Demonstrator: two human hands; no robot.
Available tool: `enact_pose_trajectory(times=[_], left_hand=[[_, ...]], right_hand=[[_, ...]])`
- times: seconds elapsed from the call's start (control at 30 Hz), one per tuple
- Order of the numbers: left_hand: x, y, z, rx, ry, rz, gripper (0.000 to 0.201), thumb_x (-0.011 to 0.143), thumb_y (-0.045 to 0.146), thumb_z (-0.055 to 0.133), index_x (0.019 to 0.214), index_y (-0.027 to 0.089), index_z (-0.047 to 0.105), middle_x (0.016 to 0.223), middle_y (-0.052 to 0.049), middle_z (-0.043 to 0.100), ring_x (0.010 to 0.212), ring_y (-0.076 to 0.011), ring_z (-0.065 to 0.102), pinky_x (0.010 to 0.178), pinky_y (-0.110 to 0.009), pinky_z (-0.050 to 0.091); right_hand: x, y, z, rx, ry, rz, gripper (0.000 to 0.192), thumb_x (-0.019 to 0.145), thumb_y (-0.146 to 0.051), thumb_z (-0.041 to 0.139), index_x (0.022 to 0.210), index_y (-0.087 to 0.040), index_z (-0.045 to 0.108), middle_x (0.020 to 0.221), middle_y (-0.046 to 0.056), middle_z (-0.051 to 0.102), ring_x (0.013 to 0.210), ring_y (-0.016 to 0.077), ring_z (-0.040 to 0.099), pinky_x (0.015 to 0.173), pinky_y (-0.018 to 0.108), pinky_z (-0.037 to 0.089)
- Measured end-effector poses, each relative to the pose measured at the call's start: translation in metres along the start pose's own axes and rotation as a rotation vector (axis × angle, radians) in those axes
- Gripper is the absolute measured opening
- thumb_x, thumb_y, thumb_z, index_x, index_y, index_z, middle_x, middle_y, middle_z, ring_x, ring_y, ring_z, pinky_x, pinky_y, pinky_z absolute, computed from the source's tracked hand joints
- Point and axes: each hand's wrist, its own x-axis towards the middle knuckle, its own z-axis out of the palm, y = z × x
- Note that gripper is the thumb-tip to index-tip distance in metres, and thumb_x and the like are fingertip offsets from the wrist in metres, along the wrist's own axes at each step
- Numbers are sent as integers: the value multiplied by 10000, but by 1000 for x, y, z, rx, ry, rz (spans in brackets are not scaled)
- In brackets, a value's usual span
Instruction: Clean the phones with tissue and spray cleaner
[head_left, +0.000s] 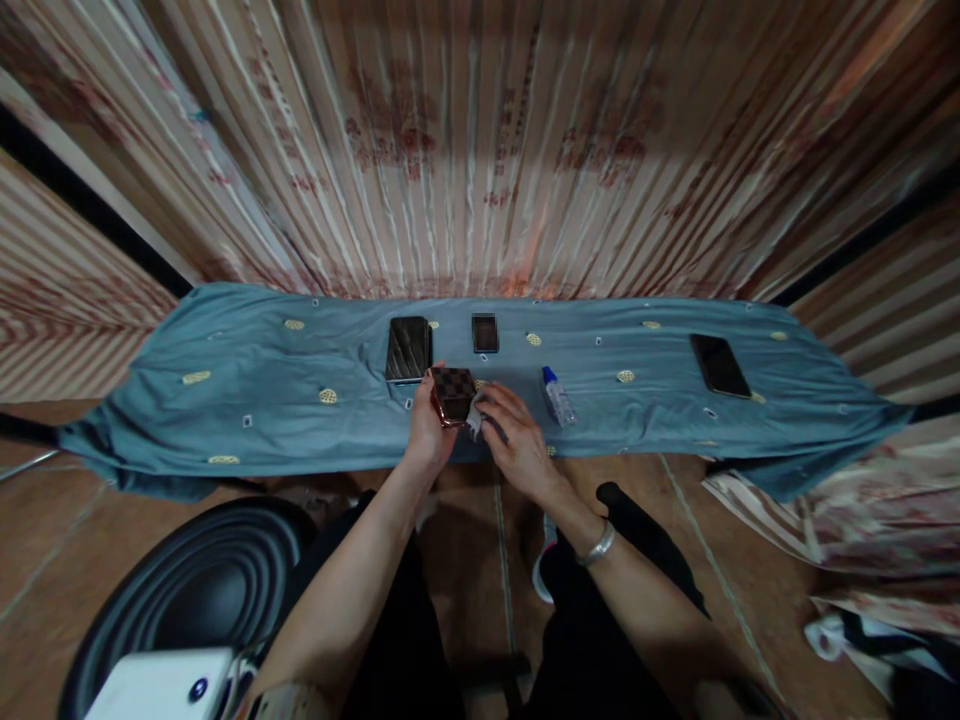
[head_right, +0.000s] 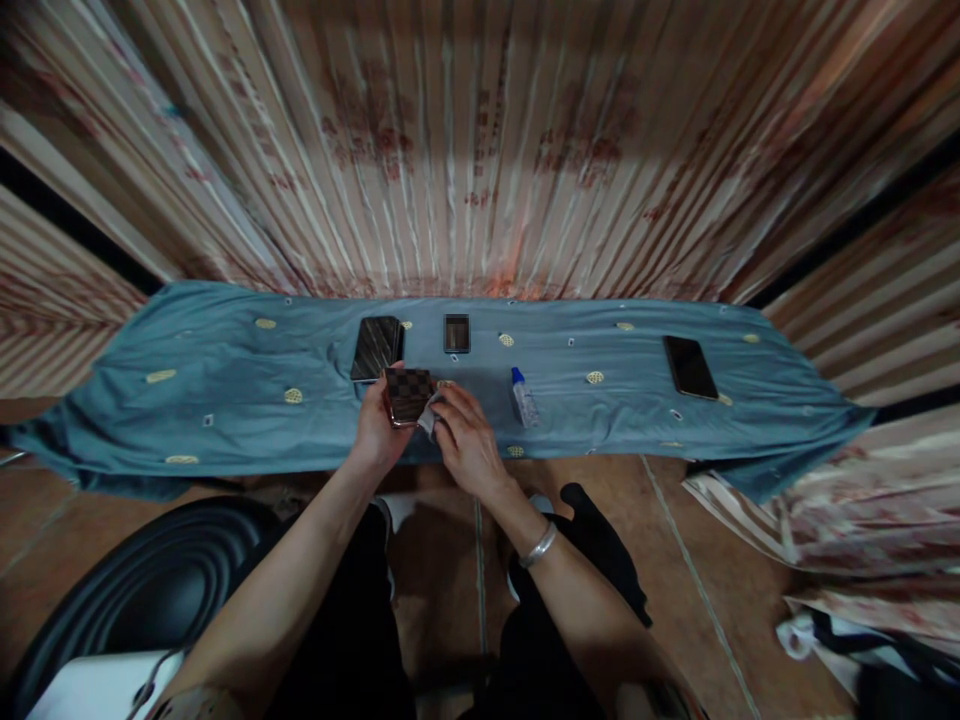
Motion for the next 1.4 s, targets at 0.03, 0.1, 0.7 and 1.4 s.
enact_pose_trajectory(times=[0.03, 0.1, 0.7, 1.4], left_hand=[[0, 0, 0, 2, -4, 0, 251, 933, 311, 453, 1100, 207, 609, 779, -9, 713, 645, -158, 662, 580, -250, 475], [1, 0, -1, 11, -13, 3, 238, 928, 318, 459, 1078, 209, 608, 786, -13, 714, 658, -162, 668, 595, -254, 483], [7, -8, 0, -18, 74, 17, 212, 921, 258, 438, 917, 185, 637, 741, 2, 696, 681, -132, 665, 710, -241, 520], [1, -20, -7, 15, 11, 44, 158, 878, 296, 553, 879, 186, 666, 807, 7, 716, 835, -155, 688, 838, -260, 505]], right_hand=[[0, 0, 0, 4, 7, 1, 284, 962, -196, 459, 1161, -225, 660, 1372, 103, 609, 1389, 231, 457, 1151, 512, 407], [0, -1, -1, 9, 26, -4, 262, 963, -197, 467, 1119, -225, 677, 1340, 101, 633, 1379, 231, 471, 1136, 503, 428], [3, -19, 2, 83, 2, -19, 281, 968, -206, 472, 1120, -260, 702, 1337, 65, 642, 1393, 225, 457, 1160, 503, 405], [-2, -21, 7, 3, -30, -87, 395, 1002, -249, 398, 1352, -215, 578, 1540, 106, 440, 1503, 231, 267, 1203, 532, 337]])
